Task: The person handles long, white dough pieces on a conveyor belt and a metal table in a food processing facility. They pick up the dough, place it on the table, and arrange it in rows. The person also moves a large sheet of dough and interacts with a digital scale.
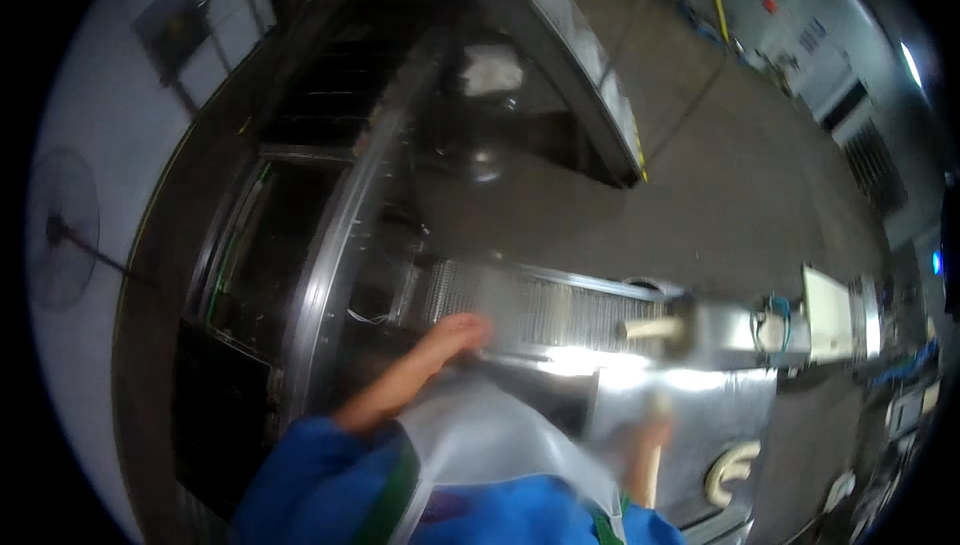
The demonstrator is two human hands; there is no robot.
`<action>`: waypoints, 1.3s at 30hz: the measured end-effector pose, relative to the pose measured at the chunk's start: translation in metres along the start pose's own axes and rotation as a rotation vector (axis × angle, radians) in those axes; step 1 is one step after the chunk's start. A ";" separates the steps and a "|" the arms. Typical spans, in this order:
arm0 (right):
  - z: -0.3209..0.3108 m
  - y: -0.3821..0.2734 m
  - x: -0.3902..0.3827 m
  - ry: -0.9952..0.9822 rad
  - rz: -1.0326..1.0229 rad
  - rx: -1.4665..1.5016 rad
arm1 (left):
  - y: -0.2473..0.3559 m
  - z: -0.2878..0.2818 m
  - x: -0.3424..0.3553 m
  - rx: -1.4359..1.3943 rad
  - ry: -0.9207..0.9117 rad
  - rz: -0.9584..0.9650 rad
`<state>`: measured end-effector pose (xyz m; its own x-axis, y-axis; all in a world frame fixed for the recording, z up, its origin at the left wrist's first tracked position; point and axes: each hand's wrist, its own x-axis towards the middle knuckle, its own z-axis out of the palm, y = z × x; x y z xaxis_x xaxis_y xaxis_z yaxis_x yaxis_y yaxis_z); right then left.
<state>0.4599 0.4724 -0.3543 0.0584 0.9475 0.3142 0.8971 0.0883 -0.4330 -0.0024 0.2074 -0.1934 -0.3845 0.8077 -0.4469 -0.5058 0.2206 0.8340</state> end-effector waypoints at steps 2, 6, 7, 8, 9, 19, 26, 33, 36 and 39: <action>0.016 -0.009 0.023 0.016 -0.118 -0.095 | -0.005 -0.007 0.001 -0.035 0.034 0.020; 0.059 -0.032 0.052 -0.025 -0.276 0.377 | -0.020 -0.025 -0.005 -0.133 0.074 0.061; 0.075 -0.059 0.053 -0.010 -0.366 0.220 | -0.017 -0.028 -0.005 -0.142 0.099 0.073; 0.086 -0.104 0.053 -0.014 -0.480 0.066 | -0.018 -0.032 -0.017 -0.171 0.152 0.086; 0.076 -0.160 0.047 -0.153 -0.542 0.050 | -0.017 -0.034 -0.026 -0.182 0.192 0.092; 0.143 -0.220 0.027 -0.264 -0.836 -0.066 | -0.012 -0.056 -0.056 -0.131 0.262 0.119; 0.091 -0.252 -0.009 -0.504 -0.699 -0.278 | -0.021 -0.056 -0.035 -0.124 0.159 0.037; 0.002 -0.172 -0.034 -0.565 0.138 0.346 | -0.005 -0.007 0.006 0.011 -0.010 -0.098; -0.027 -0.077 -0.066 -0.265 0.408 0.654 | 0.001 0.024 0.022 0.122 -0.099 -0.154; -0.107 -0.033 -0.085 -0.296 0.650 0.714 | -0.002 0.036 0.032 0.170 -0.156 -0.166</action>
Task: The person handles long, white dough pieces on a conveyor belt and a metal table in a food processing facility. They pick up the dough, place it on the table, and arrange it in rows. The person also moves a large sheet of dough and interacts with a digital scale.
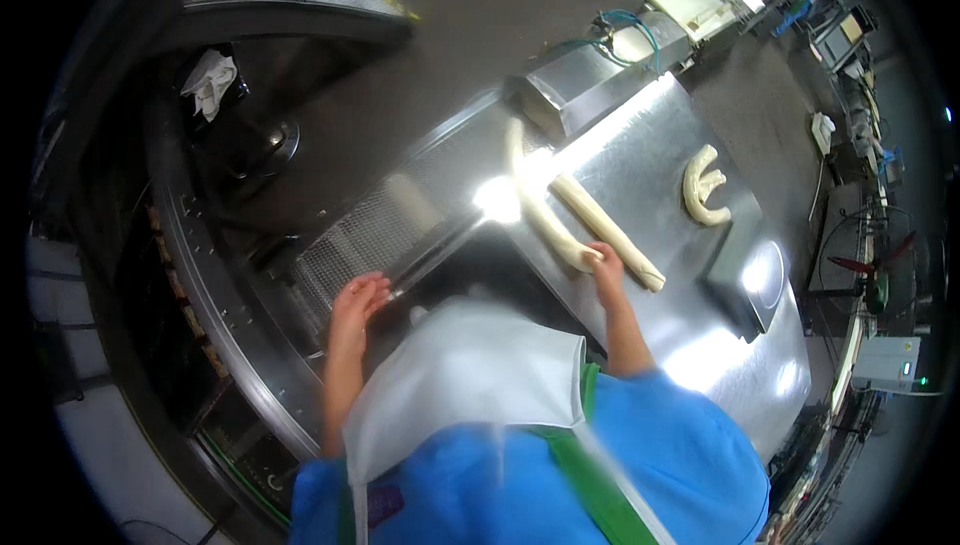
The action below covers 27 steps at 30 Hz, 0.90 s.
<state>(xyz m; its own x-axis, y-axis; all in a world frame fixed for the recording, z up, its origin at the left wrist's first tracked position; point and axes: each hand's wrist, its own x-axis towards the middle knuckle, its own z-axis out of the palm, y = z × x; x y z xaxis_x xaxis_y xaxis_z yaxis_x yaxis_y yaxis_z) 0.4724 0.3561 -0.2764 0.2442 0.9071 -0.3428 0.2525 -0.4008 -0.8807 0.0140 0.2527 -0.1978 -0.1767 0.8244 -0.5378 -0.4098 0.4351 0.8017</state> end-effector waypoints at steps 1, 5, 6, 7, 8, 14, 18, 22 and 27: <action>-0.030 0.018 -0.001 0.014 0.010 -0.026 | 0.002 0.005 0.003 0.009 -0.018 0.002; -0.101 0.056 -0.009 0.206 0.087 -0.216 | 0.009 0.026 0.015 0.046 -0.095 0.004; -0.108 0.058 -0.011 0.240 0.072 -0.269 | 0.010 0.029 0.017 0.052 -0.114 0.004; -0.114 0.059 -0.012 0.272 0.056 -0.323 | 0.010 0.031 0.018 0.057 -0.119 0.000; -0.113 0.058 -0.011 0.322 -0.016 -0.492 | 0.010 0.034 0.021 0.064 -0.129 -0.005; -0.063 0.016 0.013 0.558 -0.244 -0.881 | 0.012 0.039 0.021 0.093 -0.108 -0.016; -0.029 -0.006 0.040 0.725 -0.329 -0.960 | 0.013 0.034 0.019 0.086 -0.088 -0.006; 0.004 -0.034 0.059 0.562 -0.400 -0.996 | 0.013 0.026 0.010 0.087 -0.046 0.006; 0.031 -0.035 0.102 0.221 -0.606 -0.974 | 0.011 0.021 0.003 0.053 -0.027 0.005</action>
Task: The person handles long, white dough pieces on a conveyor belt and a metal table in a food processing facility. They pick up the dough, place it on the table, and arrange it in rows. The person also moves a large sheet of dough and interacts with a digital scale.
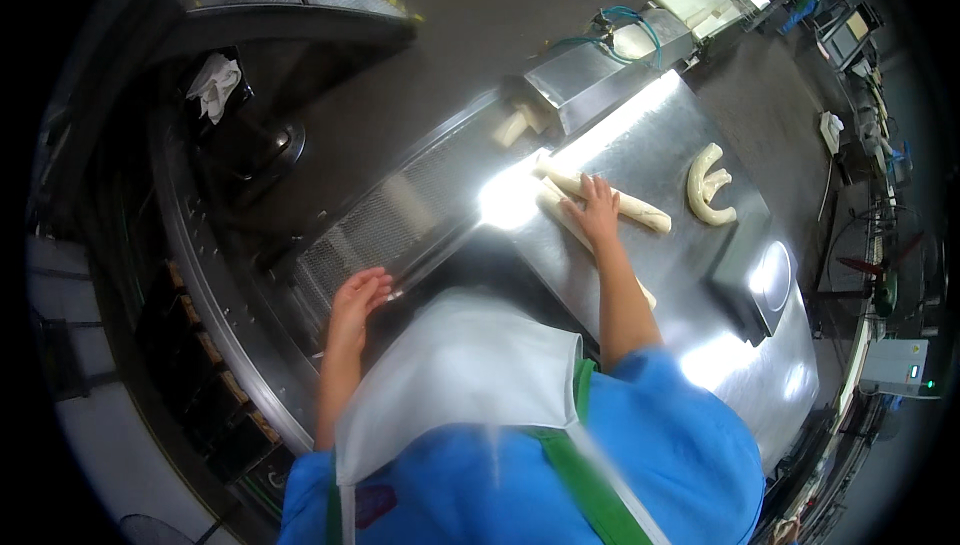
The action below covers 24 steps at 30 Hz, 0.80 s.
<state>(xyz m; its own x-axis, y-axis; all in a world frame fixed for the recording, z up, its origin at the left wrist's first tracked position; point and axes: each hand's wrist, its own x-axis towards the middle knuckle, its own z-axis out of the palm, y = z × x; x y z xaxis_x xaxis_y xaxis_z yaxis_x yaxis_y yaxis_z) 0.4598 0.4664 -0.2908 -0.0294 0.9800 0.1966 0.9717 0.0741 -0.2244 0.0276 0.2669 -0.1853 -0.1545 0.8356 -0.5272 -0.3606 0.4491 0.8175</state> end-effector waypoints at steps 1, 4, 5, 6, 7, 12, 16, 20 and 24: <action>0.004 -0.001 0.002 -0.081 -0.038 0.025 | -0.001 -0.001 0.000 0.001 0.004 0.001; -0.029 -0.037 0.017 -0.429 -0.097 0.010 | -0.009 -0.013 -0.011 -0.018 0.055 0.020; -0.030 -0.038 0.014 -0.448 -0.081 0.009 | -0.013 -0.015 -0.012 -0.025 0.056 0.019; -0.031 -0.039 0.009 -0.467 -0.065 0.009 | -0.016 -0.017 -0.013 -0.032 0.058 0.019; -0.032 -0.040 0.008 -0.487 -0.050 0.009 | -0.018 -0.018 -0.014 -0.035 0.064 0.016; -0.015 -0.032 0.018 -0.439 0.120 0.298 | -0.032 -0.027 -0.019 -0.076 0.097 -0.021; 0.006 -0.030 0.041 -0.527 -0.032 0.388 | -0.036 -0.026 -0.016 -0.062 0.063 -0.018; 0.008 -0.059 0.052 -0.634 0.001 0.566 | -0.042 -0.026 -0.013 -0.056 0.058 0.001; 0.016 -0.061 0.058 -0.638 -0.060 0.334 | -0.050 -0.022 -0.013 -0.043 0.053 -0.048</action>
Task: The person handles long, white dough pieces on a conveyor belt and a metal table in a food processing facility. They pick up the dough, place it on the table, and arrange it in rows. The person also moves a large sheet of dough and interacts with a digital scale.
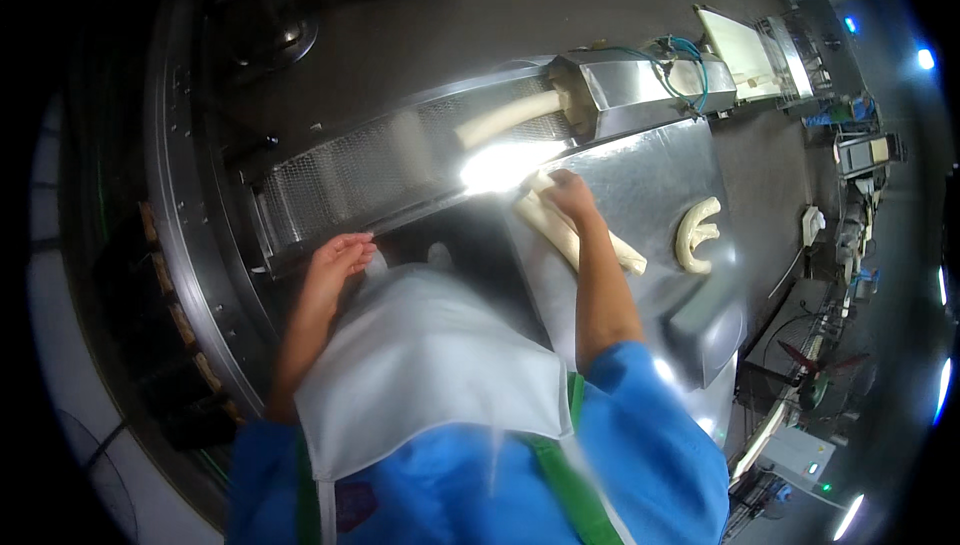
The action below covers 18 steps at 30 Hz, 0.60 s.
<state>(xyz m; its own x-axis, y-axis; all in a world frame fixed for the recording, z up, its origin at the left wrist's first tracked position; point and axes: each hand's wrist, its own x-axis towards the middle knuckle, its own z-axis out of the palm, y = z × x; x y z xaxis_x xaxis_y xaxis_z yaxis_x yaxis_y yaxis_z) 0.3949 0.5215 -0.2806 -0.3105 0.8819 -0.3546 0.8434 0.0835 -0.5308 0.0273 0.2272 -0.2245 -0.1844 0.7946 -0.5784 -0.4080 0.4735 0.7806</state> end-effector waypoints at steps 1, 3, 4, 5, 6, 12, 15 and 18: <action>-0.002 0.002 -0.001 -0.003 0.016 0.046 | -0.002 0.001 -0.002 0.005 0.006 -0.013; -0.004 0.009 -0.005 -0.019 0.087 0.242 | -0.010 -0.003 -0.003 0.003 0.021 -0.039; -0.007 0.012 -0.008 -0.031 0.142 0.392 | -0.013 -0.005 -0.003 0.003 0.027 -0.052; -0.009 0.020 -0.010 -0.037 0.201 0.544 | -0.015 -0.007 -0.003 -0.005 0.029 -0.058; -0.010 0.030 -0.013 -0.019 0.219 0.642 | -0.016 -0.008 -0.003 -0.012 0.029 -0.063; -0.024 0.042 -0.039 0.124 0.156 0.822 | -0.014 -0.006 0.002 0.013 0.031 -0.106; -0.024 0.009 -0.070 0.041 0.276 0.697 | -0.017 -0.005 0.011 0.011 0.020 -0.085; 0.005 0.021 -0.098 0.331 -0.013 -0.201 | -0.010 0.004 0.019 0.016 -0.001 -0.105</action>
<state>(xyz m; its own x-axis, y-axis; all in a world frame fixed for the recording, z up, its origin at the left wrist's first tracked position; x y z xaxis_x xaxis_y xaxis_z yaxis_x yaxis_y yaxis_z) 0.4409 0.4344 -0.2610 -0.1906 0.9796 -0.0637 0.9199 0.1556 -0.3599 0.0311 0.2388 -0.2422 -0.1401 0.7407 -0.6571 -0.4103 0.5605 0.7193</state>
